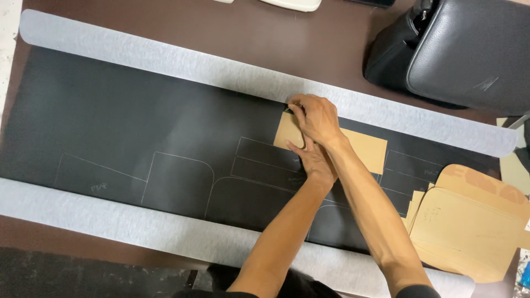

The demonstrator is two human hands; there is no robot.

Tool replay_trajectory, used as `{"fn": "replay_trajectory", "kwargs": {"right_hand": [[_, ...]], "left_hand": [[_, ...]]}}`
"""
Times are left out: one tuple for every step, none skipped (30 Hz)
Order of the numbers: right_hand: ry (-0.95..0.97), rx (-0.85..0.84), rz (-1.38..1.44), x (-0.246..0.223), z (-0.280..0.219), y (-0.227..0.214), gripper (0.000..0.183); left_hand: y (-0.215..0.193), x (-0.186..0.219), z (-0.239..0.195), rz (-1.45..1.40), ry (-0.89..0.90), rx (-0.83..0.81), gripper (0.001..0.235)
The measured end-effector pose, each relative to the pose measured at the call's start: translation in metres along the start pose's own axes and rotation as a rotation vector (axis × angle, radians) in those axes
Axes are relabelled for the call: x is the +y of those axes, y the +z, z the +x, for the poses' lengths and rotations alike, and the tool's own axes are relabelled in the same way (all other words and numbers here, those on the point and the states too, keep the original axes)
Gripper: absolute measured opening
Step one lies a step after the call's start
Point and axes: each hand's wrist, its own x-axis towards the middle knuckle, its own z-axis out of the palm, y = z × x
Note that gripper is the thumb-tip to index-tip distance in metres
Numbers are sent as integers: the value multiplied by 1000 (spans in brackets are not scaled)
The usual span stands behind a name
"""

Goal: Tracing patterns onto a leather sheet, cutting the leather with scissors, and comparing the pieces with a finished bag.

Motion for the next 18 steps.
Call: {"fn": "replay_trajectory", "kwargs": {"right_hand": [[1,0,0,0,0,-1,14],[3,4,22,-1,0,-1,14],[3,8,44,-1,0,-2,14],[3,8,44,-1,0,-2,14],[7,1,39,-2,0,-2,14],[10,-7,34,-2,0,-2,15],[10,-6,34,-2,0,-2,15],[17,-17,25,-2,-1,-2,15],[24,-27,16,-2,-2,-2,16],[25,-26,15,1,-4,-3,16],[21,-34,6,3,-5,-3,16],[17,-43,-3,5,-7,-3,17],[18,-43,-4,6,-10,-8,17],[22,-57,-22,8,-12,-12,17],[27,-71,-40,10,-15,-16,16],[28,-71,-40,10,-18,-21,16],[24,-79,-59,11,-21,-26,17],[19,-86,-77,12,-24,-31,17]], "left_hand": [[0,0,-1,1,1,-1,66],[0,1,-1,-4,-4,-2,65],[-1,1,-2,-9,-9,-2,65],[0,1,0,-9,-8,-2,65],[1,1,1,-3,-4,1,67],[2,1,3,3,1,4,69],[1,0,1,4,1,4,69],[0,0,0,-20,-1,-2,68],[-2,0,-2,-44,-2,-7,68],[4,2,6,-43,-1,-7,68],[9,4,13,-60,7,21,72],[15,7,21,-78,15,49,76],[13,3,17,-78,17,48,76],[11,-1,14,-145,26,77,78],[9,-4,10,-212,36,105,79],[11,-3,12,-212,37,104,79],[13,-2,14,-286,41,138,76],[14,-1,16,-361,44,170,74]]}}
